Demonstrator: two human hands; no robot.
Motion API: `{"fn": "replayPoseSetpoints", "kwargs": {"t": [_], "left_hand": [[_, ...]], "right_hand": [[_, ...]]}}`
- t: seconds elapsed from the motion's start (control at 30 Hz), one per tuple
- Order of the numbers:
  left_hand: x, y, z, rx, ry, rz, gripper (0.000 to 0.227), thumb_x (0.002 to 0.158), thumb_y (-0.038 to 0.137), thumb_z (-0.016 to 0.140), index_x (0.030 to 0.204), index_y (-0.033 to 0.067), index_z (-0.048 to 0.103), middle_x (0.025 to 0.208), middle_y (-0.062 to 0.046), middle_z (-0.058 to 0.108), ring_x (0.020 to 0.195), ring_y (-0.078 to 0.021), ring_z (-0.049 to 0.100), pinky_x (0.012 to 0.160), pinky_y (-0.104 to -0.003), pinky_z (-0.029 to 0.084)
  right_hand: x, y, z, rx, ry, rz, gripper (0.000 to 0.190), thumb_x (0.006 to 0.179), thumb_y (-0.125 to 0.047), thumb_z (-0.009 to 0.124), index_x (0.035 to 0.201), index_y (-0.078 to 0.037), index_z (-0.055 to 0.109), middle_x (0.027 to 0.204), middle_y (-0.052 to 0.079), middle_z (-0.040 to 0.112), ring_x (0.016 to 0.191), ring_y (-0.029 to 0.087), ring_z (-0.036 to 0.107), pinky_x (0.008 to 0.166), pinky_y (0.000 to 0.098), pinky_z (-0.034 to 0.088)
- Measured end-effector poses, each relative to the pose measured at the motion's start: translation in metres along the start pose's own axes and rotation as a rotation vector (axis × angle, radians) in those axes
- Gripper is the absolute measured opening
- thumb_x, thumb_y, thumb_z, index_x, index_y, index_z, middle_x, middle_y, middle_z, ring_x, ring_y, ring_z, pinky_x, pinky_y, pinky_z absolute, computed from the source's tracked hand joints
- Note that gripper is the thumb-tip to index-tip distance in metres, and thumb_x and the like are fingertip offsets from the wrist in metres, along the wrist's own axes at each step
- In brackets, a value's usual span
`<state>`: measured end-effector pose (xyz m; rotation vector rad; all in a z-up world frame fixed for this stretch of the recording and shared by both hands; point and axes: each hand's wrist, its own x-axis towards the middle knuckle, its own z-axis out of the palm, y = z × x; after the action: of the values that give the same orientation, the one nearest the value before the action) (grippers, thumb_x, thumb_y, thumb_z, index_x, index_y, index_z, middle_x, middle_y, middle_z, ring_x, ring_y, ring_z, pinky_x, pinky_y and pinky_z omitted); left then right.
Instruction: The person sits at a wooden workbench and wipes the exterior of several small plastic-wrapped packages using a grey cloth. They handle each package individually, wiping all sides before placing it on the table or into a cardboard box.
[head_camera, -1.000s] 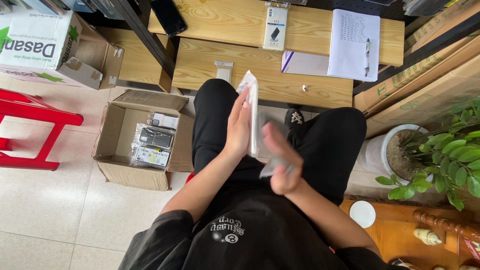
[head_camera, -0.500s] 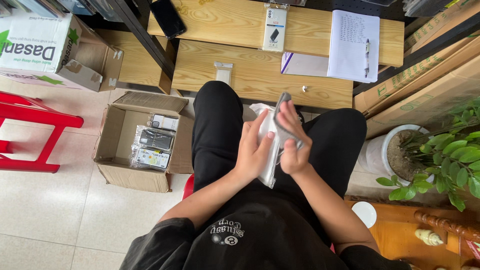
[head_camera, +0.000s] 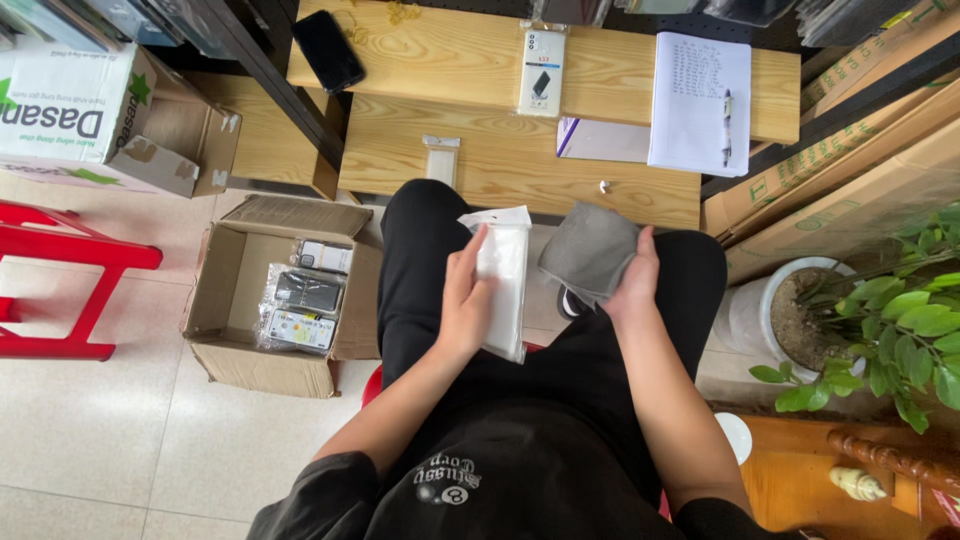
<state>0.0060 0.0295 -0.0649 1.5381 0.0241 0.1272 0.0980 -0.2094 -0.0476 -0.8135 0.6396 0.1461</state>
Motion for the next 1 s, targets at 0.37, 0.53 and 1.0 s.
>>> {"fn": "replayPoseSetpoints", "kwargs": {"t": [0.37,0.53,1.0], "left_hand": [[0.186,-0.024,-0.003,-0.071,0.183,-0.128,0.078,0.081,-0.014,0.056,0.154,0.0162,0.058,0.134,-0.019,0.054,0.104,-0.023,0.068,0.092,-0.04,0.062],[0.305,-0.013,0.03,0.08,0.175,-0.059,0.076,0.079,-0.009,0.064,0.148,0.0233,0.065,0.13,-0.017,0.063,0.098,-0.02,0.076,0.091,-0.04,0.064],[0.405,-0.047,0.061,0.484,0.029,-0.108,0.077,0.078,-0.006,0.047,0.153,0.0063,0.056,0.154,-0.013,0.056,0.135,-0.0314,0.061,0.111,-0.035,0.051]], "right_hand": [[0.02,-0.032,0.003,0.161,0.107,0.066,0.051,0.101,-0.045,0.067,0.136,-0.008,0.068,0.136,0.017,0.073,0.123,0.032,0.073,0.106,0.0512,0.061],[0.031,-0.031,-0.01,0.211,0.108,0.071,0.06,0.103,-0.054,0.061,0.145,-0.01,0.063,0.147,0.017,0.067,0.133,0.033,0.067,0.114,0.0514,0.055],[0.04,-0.028,0.009,0.12,0.154,0.125,0.054,0.103,-0.055,0.052,0.138,-0.015,0.064,0.134,0.011,0.071,0.119,0.031,0.067,0.093,0.052,0.053]]}}
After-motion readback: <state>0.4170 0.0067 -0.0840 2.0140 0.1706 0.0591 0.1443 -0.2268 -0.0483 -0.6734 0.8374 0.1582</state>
